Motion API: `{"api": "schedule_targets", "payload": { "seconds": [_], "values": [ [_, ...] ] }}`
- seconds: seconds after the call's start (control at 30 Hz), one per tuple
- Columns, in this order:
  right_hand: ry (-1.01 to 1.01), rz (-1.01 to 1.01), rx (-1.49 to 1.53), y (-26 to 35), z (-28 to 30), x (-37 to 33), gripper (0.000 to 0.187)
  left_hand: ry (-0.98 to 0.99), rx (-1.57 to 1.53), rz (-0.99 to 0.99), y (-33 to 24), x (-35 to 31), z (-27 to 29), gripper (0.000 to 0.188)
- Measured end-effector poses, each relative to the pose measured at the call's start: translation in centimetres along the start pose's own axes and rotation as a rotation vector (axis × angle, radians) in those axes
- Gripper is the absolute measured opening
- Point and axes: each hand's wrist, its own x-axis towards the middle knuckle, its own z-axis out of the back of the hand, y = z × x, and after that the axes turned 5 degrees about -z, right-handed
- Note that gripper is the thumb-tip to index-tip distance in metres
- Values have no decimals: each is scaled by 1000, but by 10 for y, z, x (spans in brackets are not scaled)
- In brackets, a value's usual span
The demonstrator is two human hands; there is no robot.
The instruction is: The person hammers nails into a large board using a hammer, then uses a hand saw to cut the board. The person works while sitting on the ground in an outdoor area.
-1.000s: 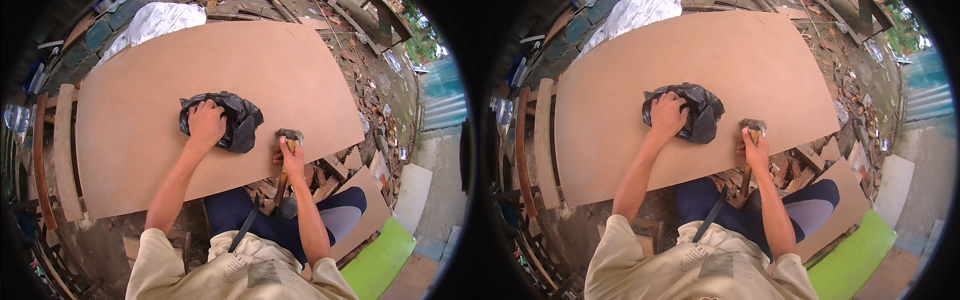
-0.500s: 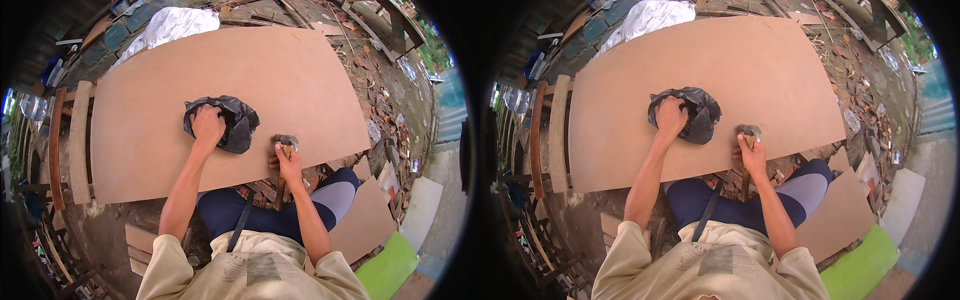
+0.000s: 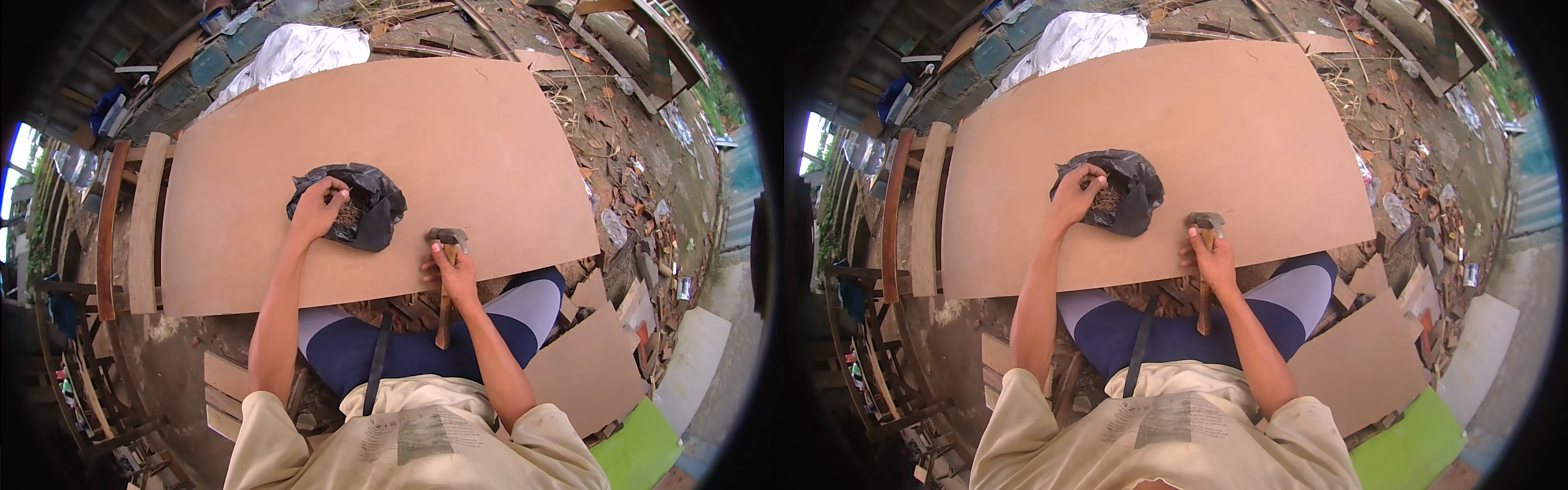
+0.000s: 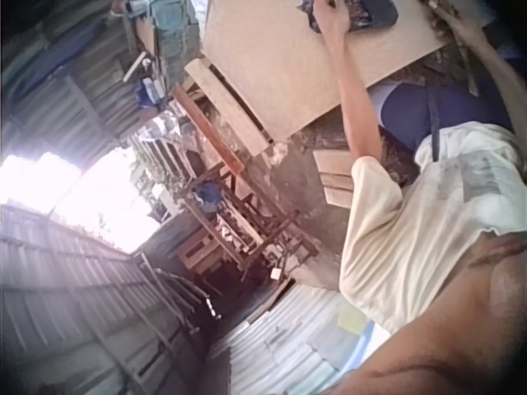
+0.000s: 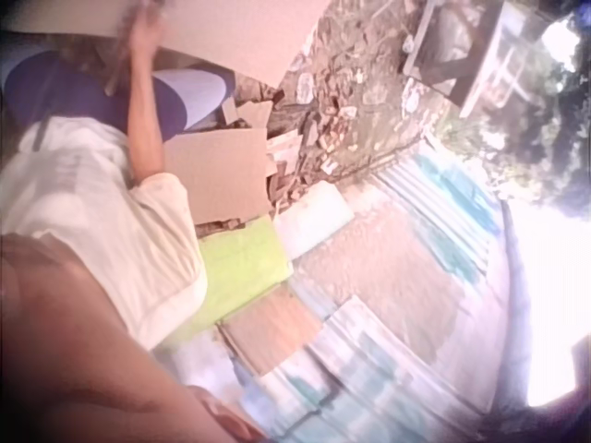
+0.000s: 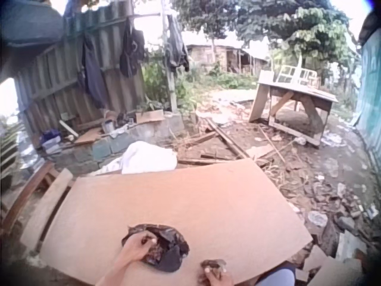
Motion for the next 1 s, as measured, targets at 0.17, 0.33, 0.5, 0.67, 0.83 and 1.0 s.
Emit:
{"api": "schedule_targets", "payload": {
  "seconds": [0.17, 0.33, 0.5, 0.67, 0.83, 1.0],
  "values": [
    [15, 18, 94, -9, 7, 2, 37, 126, -431, 22, -24, -10, 2, 27],
    [-55, 33, 198, -6, 23, -21, 35, 238, -504, 81, -50, -26, -40, 19],
    [-508, 235, 150, -3, 74, -24, 36, 298, -494, 84, -50, -43, -126, 13],
    [-730, 193, 20, -20, 146, -13, 28, 262, -490, 4, -52, -42, -197, 12],
    [-685, 54, 335, -29, 128, -16, 30, 163, -426, -163, -64, -24, -236, 9],
    [-530, 336, 796, -61, 121, 8, 19, 225, -281, -288, -84, -18, -261, 8]
  ]
}}
